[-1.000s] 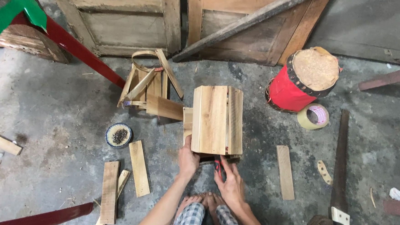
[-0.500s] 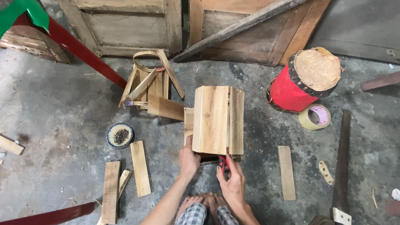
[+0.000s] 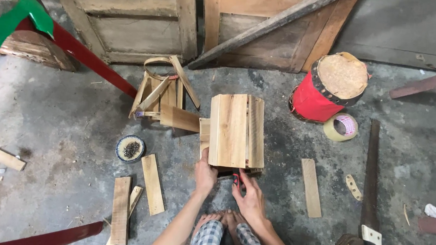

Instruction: Assembling a small wooden structure by fitting slats together and using pliers for adjustments.

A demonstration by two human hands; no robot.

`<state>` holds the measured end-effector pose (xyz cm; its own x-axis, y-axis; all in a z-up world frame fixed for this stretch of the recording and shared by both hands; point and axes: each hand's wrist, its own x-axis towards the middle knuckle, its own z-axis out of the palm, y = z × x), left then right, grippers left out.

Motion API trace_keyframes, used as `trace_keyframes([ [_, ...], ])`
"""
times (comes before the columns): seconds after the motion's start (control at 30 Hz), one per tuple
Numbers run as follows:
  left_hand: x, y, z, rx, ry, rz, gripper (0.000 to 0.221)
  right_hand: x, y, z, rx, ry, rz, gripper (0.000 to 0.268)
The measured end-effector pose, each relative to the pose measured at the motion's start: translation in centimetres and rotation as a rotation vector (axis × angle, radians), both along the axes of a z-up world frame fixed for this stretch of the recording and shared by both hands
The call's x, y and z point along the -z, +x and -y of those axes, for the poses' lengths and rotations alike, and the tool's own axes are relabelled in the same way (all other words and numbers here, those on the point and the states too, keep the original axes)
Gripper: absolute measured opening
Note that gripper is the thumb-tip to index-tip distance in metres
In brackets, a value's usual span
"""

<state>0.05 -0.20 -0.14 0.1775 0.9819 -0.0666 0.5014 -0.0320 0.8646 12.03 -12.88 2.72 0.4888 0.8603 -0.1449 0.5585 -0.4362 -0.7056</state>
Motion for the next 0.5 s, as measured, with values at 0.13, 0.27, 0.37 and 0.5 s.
trace_keyframes([
  [0.13, 0.2, -0.2, -0.2, 0.004, -0.006, -0.02, 0.075, -2.2, -0.1, 0.9, 0.065, 0.256, 0.01, 0.061],
  [0.27, 0.5, 0.0, -0.5, 0.01, 0.019, -0.021, 0.076, -4.9, 1.1, 4.8, 0.023, 0.263, 0.089, 0.067],
  [0.37, 0.8, -0.1, -0.5, -0.002, -0.02, -0.045, 0.077, -1.8, 2.2, 10.0, 0.039, 0.148, 0.191, 0.066],
  [0.5, 2.0, -0.1, -1.0, -0.013, -0.092, -0.061, 0.074, 9.8, 5.9, 19.1, 0.058, -0.057, 0.384, 0.072],
])
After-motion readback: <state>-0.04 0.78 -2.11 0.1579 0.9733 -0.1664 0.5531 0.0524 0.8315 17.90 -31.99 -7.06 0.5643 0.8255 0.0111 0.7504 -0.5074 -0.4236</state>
